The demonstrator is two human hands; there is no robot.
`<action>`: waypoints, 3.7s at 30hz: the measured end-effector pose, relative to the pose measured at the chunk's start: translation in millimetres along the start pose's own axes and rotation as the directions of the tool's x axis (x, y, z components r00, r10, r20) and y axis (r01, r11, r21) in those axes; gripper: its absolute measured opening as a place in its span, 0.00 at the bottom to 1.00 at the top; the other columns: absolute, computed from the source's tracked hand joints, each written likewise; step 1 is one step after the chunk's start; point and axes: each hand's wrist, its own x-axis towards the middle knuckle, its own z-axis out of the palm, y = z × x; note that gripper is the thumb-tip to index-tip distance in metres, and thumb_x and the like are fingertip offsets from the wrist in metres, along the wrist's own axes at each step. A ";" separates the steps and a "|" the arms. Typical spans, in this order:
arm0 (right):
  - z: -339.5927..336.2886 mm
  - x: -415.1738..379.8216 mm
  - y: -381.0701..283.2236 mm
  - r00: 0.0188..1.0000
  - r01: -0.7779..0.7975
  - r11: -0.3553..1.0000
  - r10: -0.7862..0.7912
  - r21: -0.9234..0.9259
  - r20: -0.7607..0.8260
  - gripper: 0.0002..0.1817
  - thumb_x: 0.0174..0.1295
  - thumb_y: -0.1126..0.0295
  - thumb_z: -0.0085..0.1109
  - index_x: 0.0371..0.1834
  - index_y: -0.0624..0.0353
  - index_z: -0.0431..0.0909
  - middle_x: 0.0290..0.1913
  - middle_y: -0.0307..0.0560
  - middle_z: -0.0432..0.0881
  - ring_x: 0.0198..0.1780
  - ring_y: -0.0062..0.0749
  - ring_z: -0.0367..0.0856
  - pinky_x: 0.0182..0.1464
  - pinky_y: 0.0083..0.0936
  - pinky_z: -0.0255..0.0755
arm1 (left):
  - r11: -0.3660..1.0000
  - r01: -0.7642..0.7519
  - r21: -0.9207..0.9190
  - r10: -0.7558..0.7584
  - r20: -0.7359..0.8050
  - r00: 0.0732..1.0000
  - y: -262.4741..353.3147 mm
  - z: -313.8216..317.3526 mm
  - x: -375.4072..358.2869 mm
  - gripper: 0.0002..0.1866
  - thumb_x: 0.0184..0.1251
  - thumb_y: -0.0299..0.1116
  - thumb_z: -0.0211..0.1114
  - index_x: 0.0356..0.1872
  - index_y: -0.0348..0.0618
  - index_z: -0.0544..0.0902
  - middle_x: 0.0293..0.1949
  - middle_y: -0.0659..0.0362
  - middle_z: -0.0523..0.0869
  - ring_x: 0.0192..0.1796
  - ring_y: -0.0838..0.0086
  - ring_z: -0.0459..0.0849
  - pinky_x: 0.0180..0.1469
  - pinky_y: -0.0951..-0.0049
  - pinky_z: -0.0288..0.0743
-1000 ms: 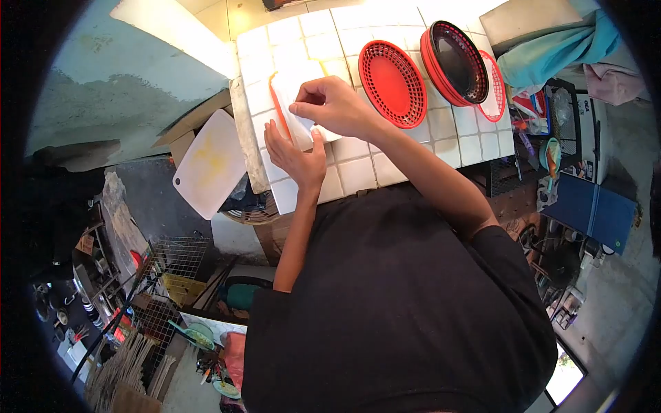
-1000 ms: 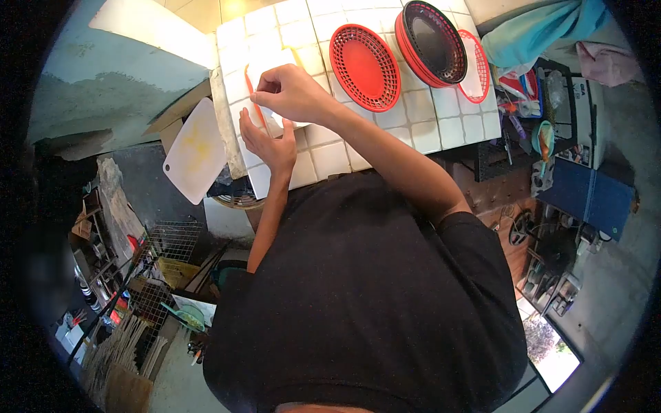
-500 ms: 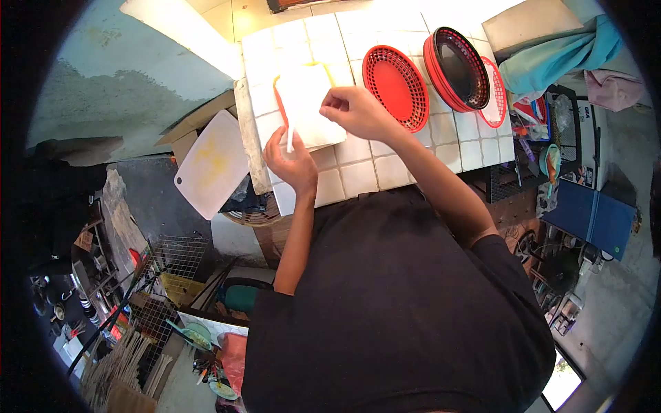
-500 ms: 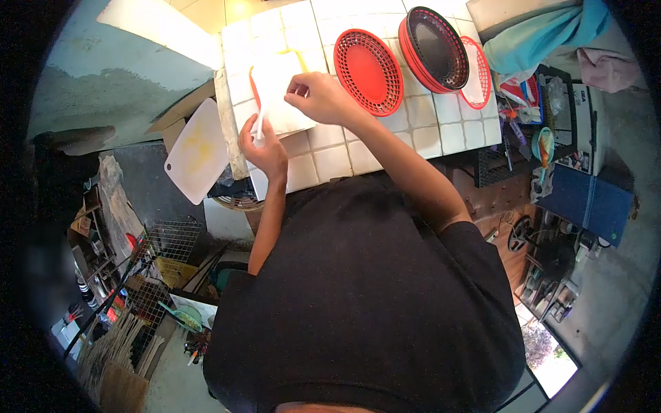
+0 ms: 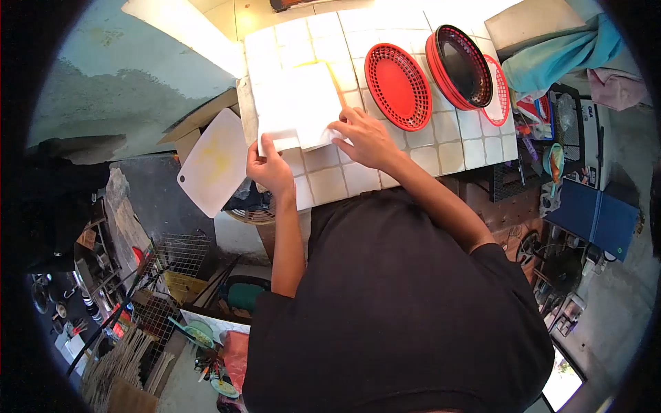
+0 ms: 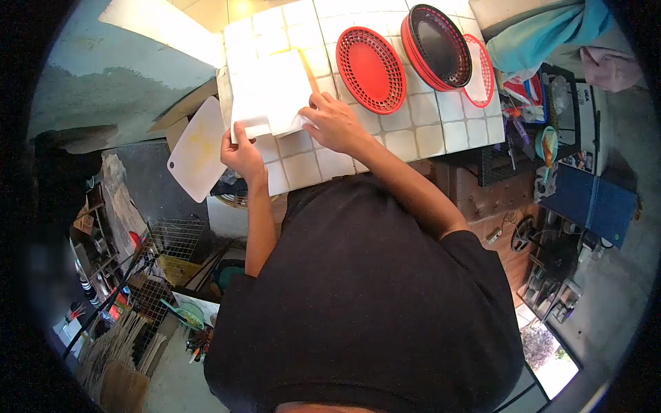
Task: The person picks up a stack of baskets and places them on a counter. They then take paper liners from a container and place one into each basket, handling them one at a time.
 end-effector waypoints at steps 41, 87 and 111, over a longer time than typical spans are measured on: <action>-54.6 -25.6 42.2 0.882 -0.233 -0.311 0.330 0.921 0.335 0.19 0.63 0.72 0.69 0.57 0.59 0.79 0.46 0.43 0.87 0.43 0.26 0.88 0.41 0.28 0.85 | 0.583 0.677 -0.449 -0.326 0.633 0.702 55.7 18.8 -76.4 0.25 0.82 0.41 0.54 0.73 0.41 0.67 0.67 0.55 0.78 0.68 0.65 0.77 0.71 0.58 0.70; -97.7 -49.8 102.5 0.867 -0.355 -0.171 0.307 0.919 0.392 0.54 0.58 0.83 0.68 0.84 0.59 0.43 0.69 0.53 0.73 0.52 0.27 0.86 0.54 0.25 0.78 | 0.945 0.305 -0.120 -0.186 0.569 0.801 79.4 68.4 -84.5 0.13 0.71 0.22 0.65 0.54 0.33 0.80 0.41 0.57 0.90 0.40 0.78 0.87 0.42 0.75 0.82; -171.5 -48.2 81.0 0.927 0.320 0.649 -0.063 0.690 -0.371 0.15 0.55 0.92 0.56 0.41 0.67 0.84 0.50 0.57 0.89 0.51 0.34 0.89 0.51 0.28 0.85 | 0.910 0.116 -0.398 0.174 0.621 0.764 113.8 78.5 -66.4 0.08 0.70 0.20 0.60 0.43 0.32 0.86 0.39 0.57 0.89 0.40 0.78 0.85 0.44 0.78 0.76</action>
